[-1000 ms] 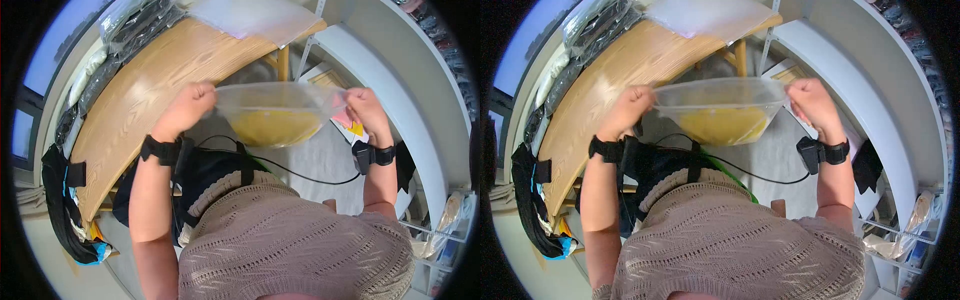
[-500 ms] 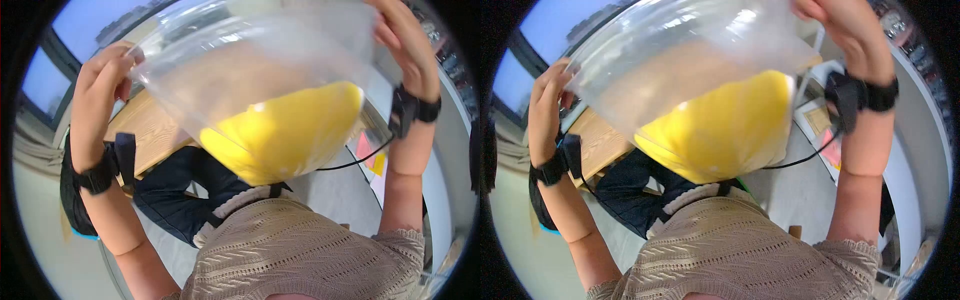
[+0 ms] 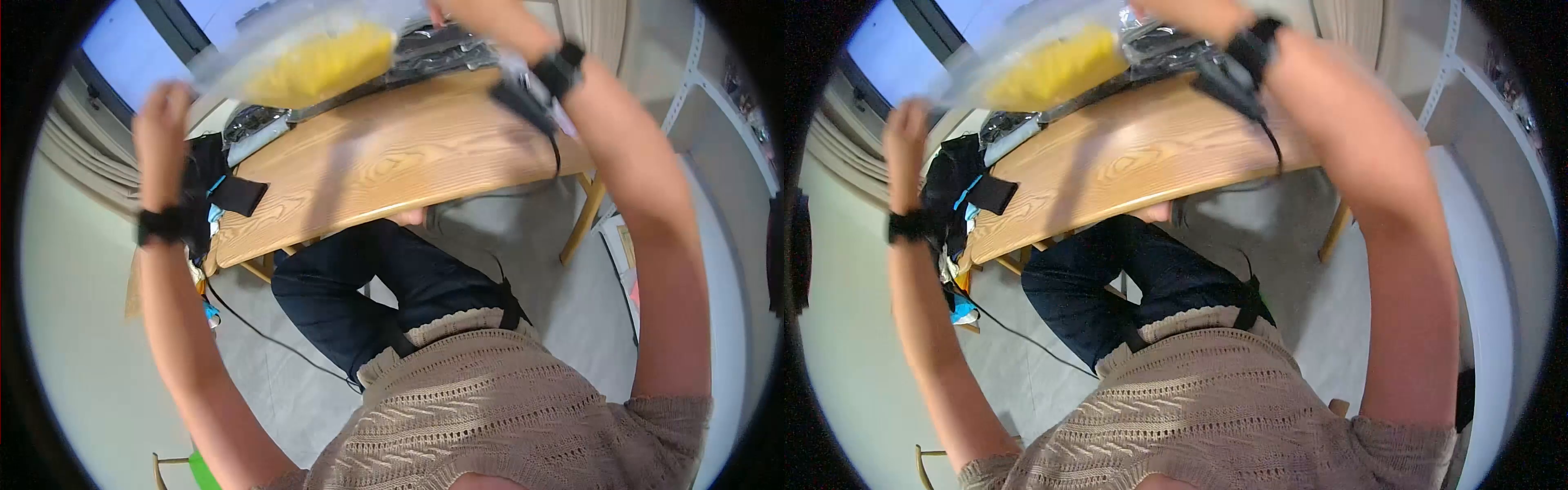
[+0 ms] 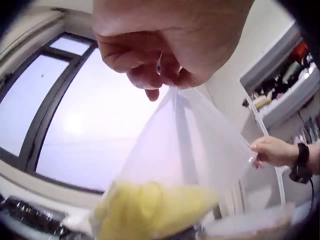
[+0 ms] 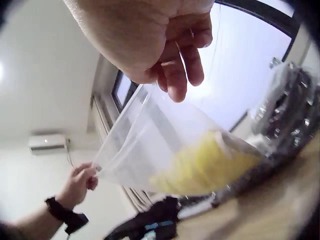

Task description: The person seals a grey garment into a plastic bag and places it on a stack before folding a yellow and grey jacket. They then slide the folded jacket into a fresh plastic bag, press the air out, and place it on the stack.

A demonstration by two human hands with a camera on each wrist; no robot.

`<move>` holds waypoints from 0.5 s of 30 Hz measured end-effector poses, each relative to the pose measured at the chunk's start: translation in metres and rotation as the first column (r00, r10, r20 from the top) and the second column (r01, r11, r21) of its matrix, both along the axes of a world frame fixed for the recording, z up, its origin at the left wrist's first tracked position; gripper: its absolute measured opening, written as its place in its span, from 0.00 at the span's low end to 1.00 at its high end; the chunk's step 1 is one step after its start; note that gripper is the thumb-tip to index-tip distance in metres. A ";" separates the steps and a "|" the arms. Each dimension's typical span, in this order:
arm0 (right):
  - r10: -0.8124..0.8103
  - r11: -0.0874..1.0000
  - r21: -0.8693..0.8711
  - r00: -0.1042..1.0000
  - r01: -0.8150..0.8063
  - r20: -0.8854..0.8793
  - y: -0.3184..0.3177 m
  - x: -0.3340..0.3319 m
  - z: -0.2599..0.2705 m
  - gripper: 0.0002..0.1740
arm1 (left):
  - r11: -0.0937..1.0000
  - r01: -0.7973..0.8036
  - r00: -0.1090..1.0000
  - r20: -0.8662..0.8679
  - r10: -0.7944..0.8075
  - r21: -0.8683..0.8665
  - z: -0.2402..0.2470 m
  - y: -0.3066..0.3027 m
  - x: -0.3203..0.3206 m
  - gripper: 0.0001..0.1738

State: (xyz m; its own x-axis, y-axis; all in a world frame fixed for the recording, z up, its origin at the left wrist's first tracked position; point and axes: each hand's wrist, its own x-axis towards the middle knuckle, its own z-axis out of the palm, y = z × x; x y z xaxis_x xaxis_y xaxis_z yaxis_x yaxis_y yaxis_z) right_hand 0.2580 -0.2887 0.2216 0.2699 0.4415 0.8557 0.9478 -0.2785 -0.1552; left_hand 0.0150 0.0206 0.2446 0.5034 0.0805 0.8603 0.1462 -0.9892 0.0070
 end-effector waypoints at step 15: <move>-0.006 0.940 -0.316 0.918 -0.130 -0.396 -0.037 -0.018 -0.230 0.20 | 0.961 0.152 0.889 -0.394 -0.234 -0.229 -0.249 0.005 -0.053 0.40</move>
